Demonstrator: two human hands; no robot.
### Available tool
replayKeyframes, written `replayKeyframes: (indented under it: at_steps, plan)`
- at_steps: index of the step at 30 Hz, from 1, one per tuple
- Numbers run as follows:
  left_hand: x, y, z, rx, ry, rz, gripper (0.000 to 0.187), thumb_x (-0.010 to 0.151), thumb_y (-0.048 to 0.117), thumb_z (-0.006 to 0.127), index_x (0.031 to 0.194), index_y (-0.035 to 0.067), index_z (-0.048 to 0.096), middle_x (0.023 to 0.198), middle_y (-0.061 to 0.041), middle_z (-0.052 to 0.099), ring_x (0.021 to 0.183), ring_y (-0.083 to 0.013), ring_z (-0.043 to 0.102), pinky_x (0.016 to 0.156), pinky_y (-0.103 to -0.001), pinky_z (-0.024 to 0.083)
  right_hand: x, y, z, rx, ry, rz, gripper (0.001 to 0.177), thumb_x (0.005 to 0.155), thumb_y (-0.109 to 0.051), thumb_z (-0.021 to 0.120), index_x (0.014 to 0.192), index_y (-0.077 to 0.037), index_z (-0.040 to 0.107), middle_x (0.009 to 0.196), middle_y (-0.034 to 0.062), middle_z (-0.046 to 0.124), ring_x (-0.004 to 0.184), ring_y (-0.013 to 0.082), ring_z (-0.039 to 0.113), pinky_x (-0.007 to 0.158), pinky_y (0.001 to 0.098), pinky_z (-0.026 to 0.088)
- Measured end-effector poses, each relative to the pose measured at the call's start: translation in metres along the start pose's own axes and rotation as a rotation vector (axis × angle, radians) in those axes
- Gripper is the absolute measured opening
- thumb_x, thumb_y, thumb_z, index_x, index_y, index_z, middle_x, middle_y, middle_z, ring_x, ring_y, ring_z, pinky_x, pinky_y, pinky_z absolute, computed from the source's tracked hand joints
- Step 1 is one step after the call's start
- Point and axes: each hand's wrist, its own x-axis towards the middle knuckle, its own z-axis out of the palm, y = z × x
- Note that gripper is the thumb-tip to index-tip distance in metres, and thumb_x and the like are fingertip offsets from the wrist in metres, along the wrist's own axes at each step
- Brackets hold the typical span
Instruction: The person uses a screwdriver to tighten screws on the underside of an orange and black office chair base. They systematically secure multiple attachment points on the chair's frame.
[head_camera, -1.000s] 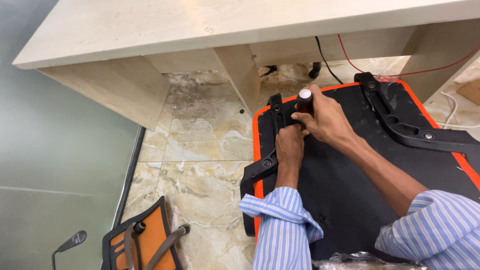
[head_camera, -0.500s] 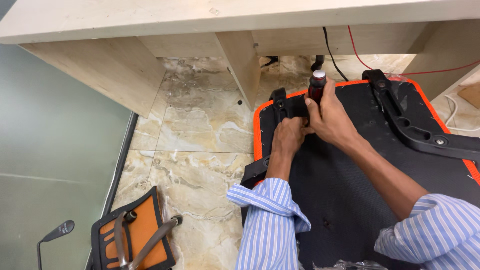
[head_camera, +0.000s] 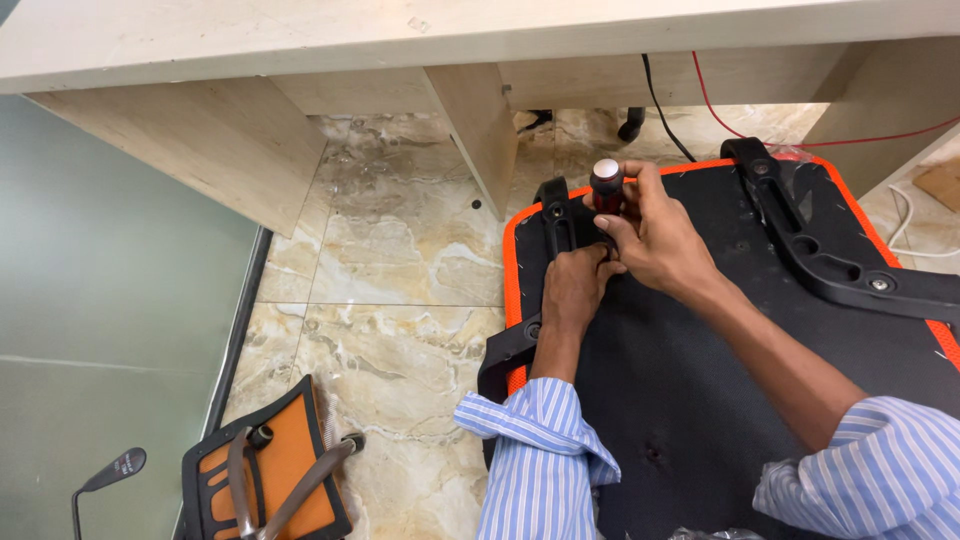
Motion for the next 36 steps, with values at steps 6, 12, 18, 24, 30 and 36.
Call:
replayKeyframes:
  at_steps: [6,12,18,24,30,36]
  plan:
    - [-0.002,0.001,0.004,-0.019,-0.007,-0.055,0.022,0.091,0.027,0.072,0.099,0.006,0.074,0.078,-0.016,0.074,0.071,-0.0331,0.074,0.062,-0.044,0.057,-0.005,0.001,0.008,-0.146,0.078,0.101,0.059,0.099,-0.021,0.076,0.137,0.000,0.036,0.117,0.0202,0.062,0.108,0.0283,0.067,0.090,0.0400,0.056]
    - [-0.003,0.003,0.003,0.005,0.020,-0.018,0.026,0.091,0.031,0.073,0.093,0.005,0.073,0.081,-0.015,0.074,0.071,-0.0327,0.074,0.063,-0.043,0.057,-0.010,0.001,0.005,-0.136,0.165,-0.022,0.050,0.096,-0.019,0.076,0.138,-0.008,0.051,0.121,0.0133,0.070,0.111,0.0208,0.071,0.093,0.0368,0.058]
    - [-0.003,0.000,0.003,-0.047,0.037,0.000,0.025,0.099,0.030,0.069,0.097,0.005,0.074,0.082,-0.017,0.072,0.075,-0.0355,0.073,0.064,-0.046,0.056,-0.006,0.008,0.002,0.111,0.051,-0.031,0.060,0.095,-0.017,0.072,0.143,-0.002,0.040,0.121,0.0147,0.065,0.113,0.0219,0.067,0.094,0.0367,0.055]
    - [-0.004,0.002,0.003,-0.019,0.034,0.008,0.026,0.095,0.031,0.071,0.095,0.005,0.074,0.080,-0.016,0.073,0.070,-0.0336,0.073,0.061,-0.045,0.056,-0.007,0.000,0.003,-0.113,0.197,0.030,0.045,0.095,-0.020,0.080,0.128,-0.005,0.054,0.116,0.0174,0.064,0.102,0.0253,0.069,0.088,0.0374,0.061]
    - [-0.003,0.003,0.002,-0.052,0.085,0.098,0.022,0.095,0.027,0.069,0.097,0.006,0.075,0.081,-0.015,0.074,0.070,-0.0317,0.074,0.062,-0.042,0.057,-0.010,0.002,-0.006,0.046,0.117,-0.007,0.055,0.093,-0.015,0.070,0.140,-0.002,0.046,0.112,0.0141,0.066,0.106,0.0225,0.069,0.089,0.0391,0.056]
    - [-0.003,0.005,0.002,0.027,0.035,0.034,0.022,0.093,0.029,0.073,0.096,0.008,0.077,0.080,-0.015,0.075,0.072,-0.0326,0.074,0.063,-0.043,0.056,-0.017,0.002,-0.003,-0.253,0.187,0.128,0.052,0.089,-0.028,0.089,0.121,-0.004,0.056,0.110,0.0141,0.065,0.098,0.0260,0.068,0.086,0.0386,0.059]
